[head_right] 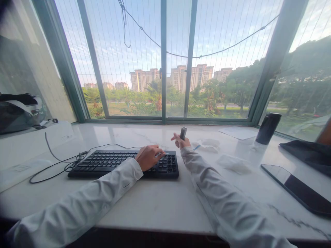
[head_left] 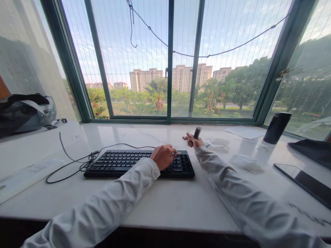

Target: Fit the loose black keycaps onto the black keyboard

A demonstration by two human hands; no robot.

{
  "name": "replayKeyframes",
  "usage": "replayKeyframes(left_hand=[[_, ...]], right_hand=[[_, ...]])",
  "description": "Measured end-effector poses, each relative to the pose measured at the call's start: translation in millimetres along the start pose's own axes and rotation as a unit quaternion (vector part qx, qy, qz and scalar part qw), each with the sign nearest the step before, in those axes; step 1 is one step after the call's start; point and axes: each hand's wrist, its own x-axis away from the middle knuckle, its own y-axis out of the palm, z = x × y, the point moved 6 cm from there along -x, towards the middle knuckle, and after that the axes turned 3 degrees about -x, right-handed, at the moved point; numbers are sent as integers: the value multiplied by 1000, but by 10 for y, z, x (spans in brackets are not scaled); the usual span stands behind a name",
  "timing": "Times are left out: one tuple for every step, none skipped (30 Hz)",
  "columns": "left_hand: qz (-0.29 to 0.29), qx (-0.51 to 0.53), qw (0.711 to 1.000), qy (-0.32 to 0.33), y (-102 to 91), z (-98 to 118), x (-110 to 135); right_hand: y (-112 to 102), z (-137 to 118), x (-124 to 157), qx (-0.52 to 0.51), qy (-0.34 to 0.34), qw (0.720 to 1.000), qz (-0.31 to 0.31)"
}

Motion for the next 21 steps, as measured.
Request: replayKeyframes(left_hand=[[-3, 3, 1000, 3, 9, 6, 9], [-7, 7, 1000, 6, 20, 12, 16], [-11, 12, 1000, 8, 32, 16, 20], [-16, 18, 1000, 8, 44, 16, 24], [-19, 24, 1000, 6, 55, 14, 26], [-22, 30, 999, 2, 64, 11, 28], [-24, 37, 999, -1, 71, 8, 29], [-25, 43, 999, -4, 76, 7, 30], [-24, 49, 999, -6, 78, 5, 30], [-23, 55, 998, -7, 80, 4, 29], [-21, 61, 998, -10, 82, -1, 27], [-21, 68, 997, -16, 86, -10, 23], [-23, 78, 996, -23, 93, -23, 17], [-27, 89, 995, -33, 104, -39, 9], [-32, 101, 993, -42, 117, -58, 0], [-37, 112, 992, -51, 132, -77, -10], [-43, 123, 990, -61, 146, -98, -20], [-47, 132, 988, -69, 160, -117, -30], [-51, 139, 986, -77, 173, -136, -39], [-55, 146, 984, -83, 185, -152, -47], [-59, 152, 983, -89, 197, -166, -53]], right_hand=[[54, 13, -2, -73, -3, 997, -14], [97, 10, 5, -122, -10, 992, -22], [129, -1, 19, -157, -17, 987, -25], [160, -11, 37, -185, -15, 982, -30], [182, -25, 57, -207, -10, 978, -31], [196, -42, 77, -224, -5, 974, -29], [207, -60, 97, -235, 0, 972, -26], [216, -77, 116, -243, 6, 970, -23], [227, -93, 134, -248, 13, 968, -22], [239, -106, 152, -250, 21, 968, -22], [252, -115, 170, -250, 29, 967, -23], [263, -123, 189, -249, 37, 967, -23], [273, -127, 208, -248, 47, 967, -22], [283, -128, 226, -246, 58, 967, -22], [292, -125, 244, -245, 70, 967, -23], [302, -119, 261, -245, 83, 966, -26], [314, -110, 276, -247, 97, 964, -32], [328, -97, 290, -250, 112, 961, -41], [345, -81, 303, -252, 127, 958, -51], [363, -64, 315, -252, 141, 955, -62], [382, -44, 326, -248, 152, 954, -72]])
